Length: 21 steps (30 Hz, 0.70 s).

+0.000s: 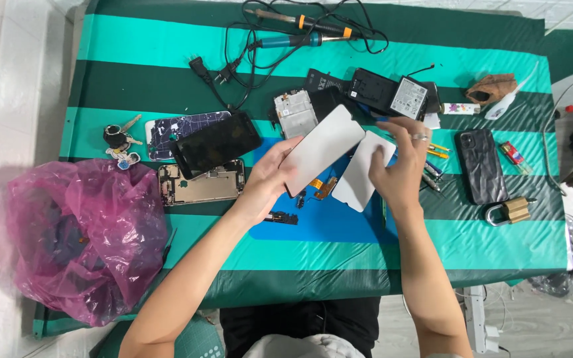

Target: Repairing a mobile phone by manipulating internal components and connecting ribbon cables

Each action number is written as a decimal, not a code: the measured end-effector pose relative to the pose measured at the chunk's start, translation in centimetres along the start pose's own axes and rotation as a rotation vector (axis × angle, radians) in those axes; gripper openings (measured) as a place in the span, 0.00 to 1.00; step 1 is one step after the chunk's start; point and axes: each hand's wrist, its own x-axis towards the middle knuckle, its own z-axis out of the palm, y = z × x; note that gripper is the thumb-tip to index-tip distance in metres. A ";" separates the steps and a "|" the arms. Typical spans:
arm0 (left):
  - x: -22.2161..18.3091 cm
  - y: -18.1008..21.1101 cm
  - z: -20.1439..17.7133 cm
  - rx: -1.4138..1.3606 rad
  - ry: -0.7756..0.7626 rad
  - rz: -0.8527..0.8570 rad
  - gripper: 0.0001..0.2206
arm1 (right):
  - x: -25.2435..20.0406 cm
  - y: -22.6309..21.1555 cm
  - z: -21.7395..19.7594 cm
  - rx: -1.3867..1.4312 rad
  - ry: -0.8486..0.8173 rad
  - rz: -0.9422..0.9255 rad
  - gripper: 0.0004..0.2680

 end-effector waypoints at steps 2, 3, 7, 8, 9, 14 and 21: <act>-0.4 0.5 0.7 0.126 -0.016 0.030 0.37 | 0.0 -1.5 0.5 0.423 -0.079 0.057 0.19; -0.5 0.8 1.1 0.254 -0.031 0.066 0.45 | 0.1 -2.2 0.8 0.851 -0.155 0.107 0.25; -1.1 0.9 2.2 0.456 -0.051 0.068 0.41 | -0.5 -3.4 2.1 1.227 -0.255 0.056 0.41; -1.3 0.9 2.3 0.448 -0.066 0.062 0.39 | -0.7 -3.4 2.3 1.263 -0.252 0.047 0.39; -1.5 0.9 2.5 0.441 -0.081 0.056 0.38 | -0.9 -3.4 2.6 1.299 -0.249 0.038 0.37; -1.3 2.1 2.5 0.521 -0.155 0.077 0.36 | -0.7 -3.2 2.2 1.313 -0.271 0.056 0.40; -1.8 4.2 3.8 0.749 -0.218 0.096 0.31 | -0.9 -2.8 2.2 1.249 -0.329 0.121 0.43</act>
